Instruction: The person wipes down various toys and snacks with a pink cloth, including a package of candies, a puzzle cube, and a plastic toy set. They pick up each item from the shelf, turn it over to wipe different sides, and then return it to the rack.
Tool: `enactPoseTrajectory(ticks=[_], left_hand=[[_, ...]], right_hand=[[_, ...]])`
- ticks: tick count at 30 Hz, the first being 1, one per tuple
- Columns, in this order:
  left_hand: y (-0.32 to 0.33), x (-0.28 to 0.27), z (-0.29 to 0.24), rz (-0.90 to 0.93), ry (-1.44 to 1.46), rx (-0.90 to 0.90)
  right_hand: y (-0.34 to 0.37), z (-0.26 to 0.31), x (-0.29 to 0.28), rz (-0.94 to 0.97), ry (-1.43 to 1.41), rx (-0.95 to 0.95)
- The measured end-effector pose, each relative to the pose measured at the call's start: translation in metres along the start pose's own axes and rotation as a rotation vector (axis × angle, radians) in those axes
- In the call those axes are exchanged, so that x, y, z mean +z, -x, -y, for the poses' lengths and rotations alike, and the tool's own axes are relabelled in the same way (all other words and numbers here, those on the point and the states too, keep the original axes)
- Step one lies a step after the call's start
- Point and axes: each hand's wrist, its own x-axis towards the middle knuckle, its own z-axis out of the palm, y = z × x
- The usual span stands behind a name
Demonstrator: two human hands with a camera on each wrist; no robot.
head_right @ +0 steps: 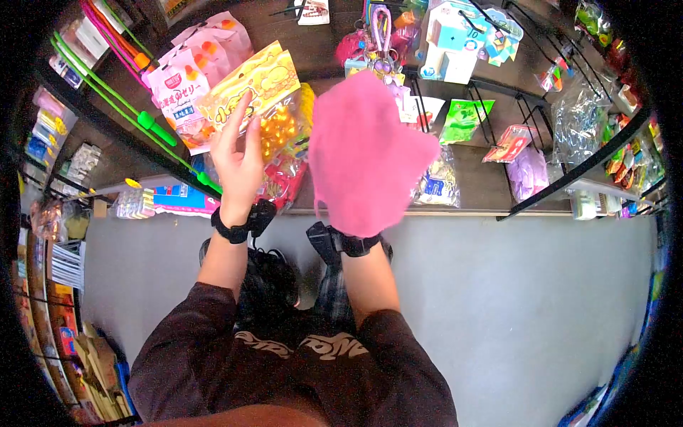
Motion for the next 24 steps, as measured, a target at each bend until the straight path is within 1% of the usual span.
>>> enactPoseTrajectory(ticks=[1, 2, 4, 6, 7, 8, 10, 11, 12, 14, 15, 16, 18, 19, 20, 21, 22, 23, 24], left_hand=[[0.004, 0.002, -0.005, 0.026, 0.081, -0.054], [0.009, 0.008, 0.0, 0.041, 0.054, 0.02], [0.02, 0.017, -0.014, 0.141, 0.059, 0.021], [0.03, 0.026, -0.023, 0.223, 0.269, -0.114], [0.03, 0.022, -0.024, 0.258, 0.208, -0.127], [0.031, 0.021, -0.023, 0.254, 0.202, -0.132], [0.029, 0.016, -0.019, 0.302, 0.25, -0.115], [0.027, 0.01, -0.017, 0.407, 0.292, -0.191], [0.025, 0.004, -0.015, 0.404, 0.281, -0.187], [0.022, -0.003, -0.007, 0.468, 0.275, -0.095], [0.025, -0.002, 0.001, 0.449, 0.396, -0.174], [0.023, -0.002, -0.003, 0.45, 0.394, -0.171], [0.02, 0.003, -0.016, 0.215, 0.763, -0.474], [0.022, 0.009, -0.016, 0.178, 0.868, -0.483], [0.026, 0.01, -0.008, 0.178, 0.869, -0.48], [0.028, 0.012, -0.002, 0.236, 0.748, -0.451], [0.03, 0.012, 0.003, 0.291, 0.629, -0.422], [0.035, 0.013, 0.003, 0.307, 0.637, -0.493], [0.035, 0.014, 0.005, 0.302, 0.641, -0.49]], right_hand=[[0.003, -0.007, -0.003, -0.01, 0.002, 0.019], [0.007, -0.015, -0.007, -0.018, 0.005, 0.044], [0.014, -0.033, -0.016, -0.027, -0.006, 0.095], [0.017, -0.059, -0.032, -0.028, -0.052, 0.148], [0.018, -0.07, -0.039, -0.022, -0.084, 0.177], [0.018, -0.079, -0.045, -0.022, -0.111, 0.193], [0.018, -0.074, -0.034, -0.013, -0.142, 0.219], [0.019, -0.065, -0.029, 0.016, 0.189, 0.105], [0.019, -0.046, -0.013, 0.044, 0.518, -0.017], [0.016, -0.009, 0.01, 0.089, 1.177, -0.286], [0.015, 0.001, 0.013, 0.103, 1.507, -0.427], [0.011, 0.001, 0.003, 0.101, 1.504, -0.43], [0.005, -0.006, -0.015, 0.114, 1.259, -0.406], [0.007, -0.007, -0.016, 0.113, 1.258, -0.408], [0.01, -0.007, -0.015, 0.039, 1.155, -0.413], [0.012, -0.006, -0.014, -0.031, 1.05, -0.418], [0.013, -0.005, -0.015, -0.027, 1.053, -0.422], [0.014, -0.003, -0.018, 0.005, 1.103, -0.412], [0.015, -0.002, -0.022, 0.04, 1.152, -0.401]])
